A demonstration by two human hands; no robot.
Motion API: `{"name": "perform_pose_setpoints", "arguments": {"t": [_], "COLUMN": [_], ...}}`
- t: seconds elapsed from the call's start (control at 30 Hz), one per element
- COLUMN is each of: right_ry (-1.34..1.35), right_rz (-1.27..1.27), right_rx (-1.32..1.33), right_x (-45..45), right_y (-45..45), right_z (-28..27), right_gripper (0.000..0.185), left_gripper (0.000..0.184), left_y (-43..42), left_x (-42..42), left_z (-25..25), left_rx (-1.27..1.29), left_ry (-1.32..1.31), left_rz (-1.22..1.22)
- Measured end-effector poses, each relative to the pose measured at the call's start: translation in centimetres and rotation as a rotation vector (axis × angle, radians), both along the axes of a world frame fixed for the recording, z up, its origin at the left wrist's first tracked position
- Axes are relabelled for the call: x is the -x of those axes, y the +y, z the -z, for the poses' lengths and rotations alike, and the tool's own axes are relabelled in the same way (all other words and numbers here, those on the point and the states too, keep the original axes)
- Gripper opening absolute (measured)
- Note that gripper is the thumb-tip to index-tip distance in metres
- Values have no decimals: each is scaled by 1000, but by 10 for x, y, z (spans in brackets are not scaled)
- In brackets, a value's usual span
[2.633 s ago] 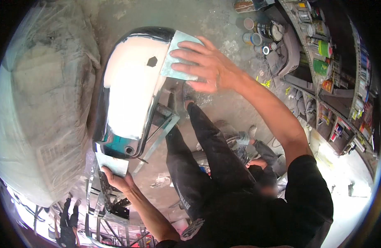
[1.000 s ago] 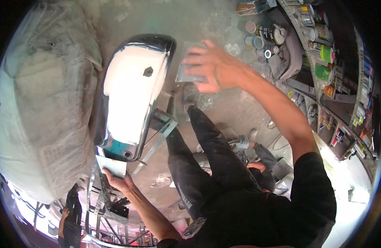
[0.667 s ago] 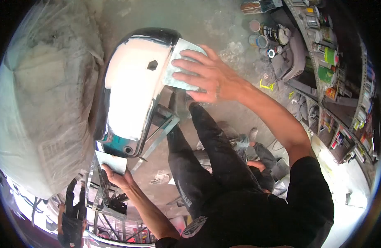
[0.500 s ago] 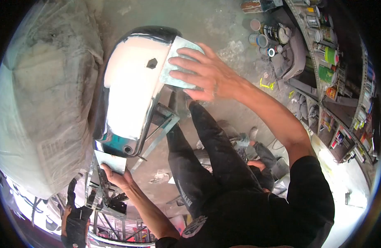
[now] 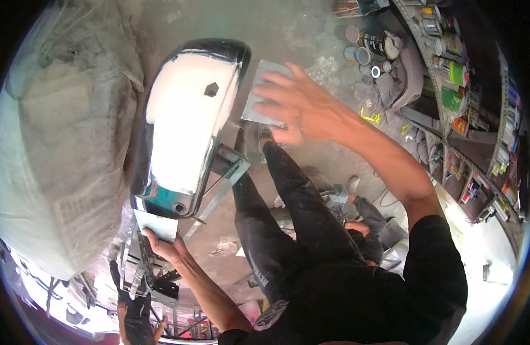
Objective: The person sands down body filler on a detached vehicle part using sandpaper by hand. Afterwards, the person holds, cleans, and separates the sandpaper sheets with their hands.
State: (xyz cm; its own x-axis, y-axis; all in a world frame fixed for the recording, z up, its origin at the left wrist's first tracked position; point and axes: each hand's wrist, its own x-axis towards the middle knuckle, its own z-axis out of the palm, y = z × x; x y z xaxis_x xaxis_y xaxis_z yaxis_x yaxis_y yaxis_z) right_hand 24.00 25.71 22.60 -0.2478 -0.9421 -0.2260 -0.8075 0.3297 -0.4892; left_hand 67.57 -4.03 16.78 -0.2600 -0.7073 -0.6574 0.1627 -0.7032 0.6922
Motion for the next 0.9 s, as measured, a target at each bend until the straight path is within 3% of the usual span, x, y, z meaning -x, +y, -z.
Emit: {"name": "perform_pose_setpoints", "arguments": {"t": [0.3, 0.9], "right_ry": [77, 87], "right_rz": [111, 98], "right_rx": [387, 508], "right_x": [-19, -15], "right_y": [3, 0], "right_z": [39, 80], "right_gripper": [63, 66], "left_gripper": [55, 50], "left_y": [-2, -1], "left_x": [-2, -2], "left_z": [0, -1], "left_rx": [0, 11], "left_ry": [-22, -36], "left_rz": [16, 49]}}
